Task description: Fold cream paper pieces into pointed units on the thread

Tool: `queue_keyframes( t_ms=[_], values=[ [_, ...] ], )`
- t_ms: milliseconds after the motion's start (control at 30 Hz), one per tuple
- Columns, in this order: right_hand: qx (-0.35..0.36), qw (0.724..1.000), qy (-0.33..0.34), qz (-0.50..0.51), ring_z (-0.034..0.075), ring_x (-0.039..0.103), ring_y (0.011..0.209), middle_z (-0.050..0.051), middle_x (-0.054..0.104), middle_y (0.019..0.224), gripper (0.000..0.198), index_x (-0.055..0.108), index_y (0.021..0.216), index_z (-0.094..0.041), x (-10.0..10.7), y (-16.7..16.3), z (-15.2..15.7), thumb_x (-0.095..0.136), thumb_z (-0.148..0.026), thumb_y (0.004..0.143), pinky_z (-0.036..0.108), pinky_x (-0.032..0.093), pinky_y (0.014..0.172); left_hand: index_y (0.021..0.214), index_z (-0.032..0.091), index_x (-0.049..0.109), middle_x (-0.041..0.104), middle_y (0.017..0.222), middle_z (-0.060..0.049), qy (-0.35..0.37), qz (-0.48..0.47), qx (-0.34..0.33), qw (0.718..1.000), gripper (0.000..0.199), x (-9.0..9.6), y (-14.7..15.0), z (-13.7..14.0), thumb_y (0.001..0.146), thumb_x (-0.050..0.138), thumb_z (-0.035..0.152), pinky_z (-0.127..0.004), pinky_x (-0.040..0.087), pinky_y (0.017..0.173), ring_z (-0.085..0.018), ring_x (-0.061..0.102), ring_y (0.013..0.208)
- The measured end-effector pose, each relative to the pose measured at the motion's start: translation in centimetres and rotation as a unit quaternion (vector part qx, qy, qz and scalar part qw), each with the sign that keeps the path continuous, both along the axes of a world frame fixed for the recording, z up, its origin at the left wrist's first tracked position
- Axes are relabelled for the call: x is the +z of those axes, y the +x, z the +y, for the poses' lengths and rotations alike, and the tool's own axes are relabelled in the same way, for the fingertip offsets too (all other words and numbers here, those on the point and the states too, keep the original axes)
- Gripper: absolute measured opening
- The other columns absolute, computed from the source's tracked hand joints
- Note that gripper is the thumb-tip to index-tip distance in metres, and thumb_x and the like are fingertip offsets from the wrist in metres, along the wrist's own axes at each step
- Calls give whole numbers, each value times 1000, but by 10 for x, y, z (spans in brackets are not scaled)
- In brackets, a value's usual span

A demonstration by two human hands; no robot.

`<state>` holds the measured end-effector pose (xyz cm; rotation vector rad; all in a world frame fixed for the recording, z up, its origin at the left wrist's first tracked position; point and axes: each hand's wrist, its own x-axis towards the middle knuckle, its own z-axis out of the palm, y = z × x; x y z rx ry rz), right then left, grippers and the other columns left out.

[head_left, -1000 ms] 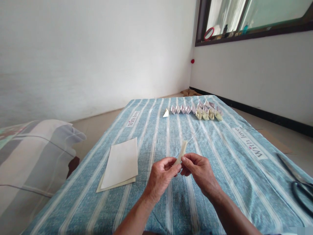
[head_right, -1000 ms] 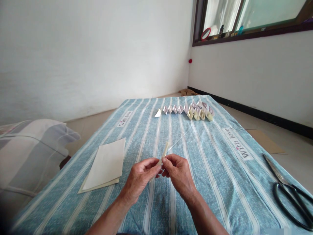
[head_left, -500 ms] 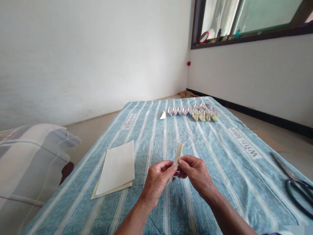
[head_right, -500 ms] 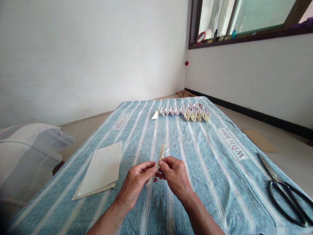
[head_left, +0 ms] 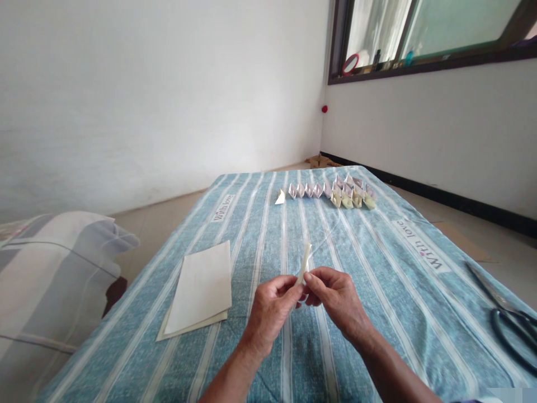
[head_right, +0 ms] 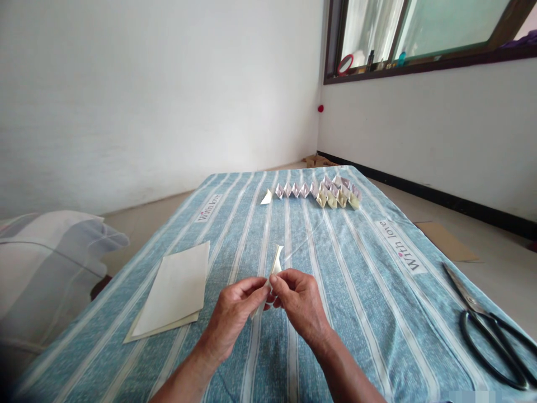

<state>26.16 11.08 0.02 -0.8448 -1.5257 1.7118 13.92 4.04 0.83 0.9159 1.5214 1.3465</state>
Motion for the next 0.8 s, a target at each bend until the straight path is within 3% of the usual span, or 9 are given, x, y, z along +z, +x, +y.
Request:
queue_keyframes(
  t_ms=[800],
  values=[
    [-17, 1000, -18, -4, 13, 59, 50, 0, 61, 53, 35, 61, 64, -17, 2, -1, 0, 64, -47, 80, 25, 45, 50, 78, 14, 70, 66, 70, -5, -9, 24, -13, 1000, 23, -3, 1, 1, 81, 64, 36, -30, 48, 67, -19, 63, 72]
  ],
)
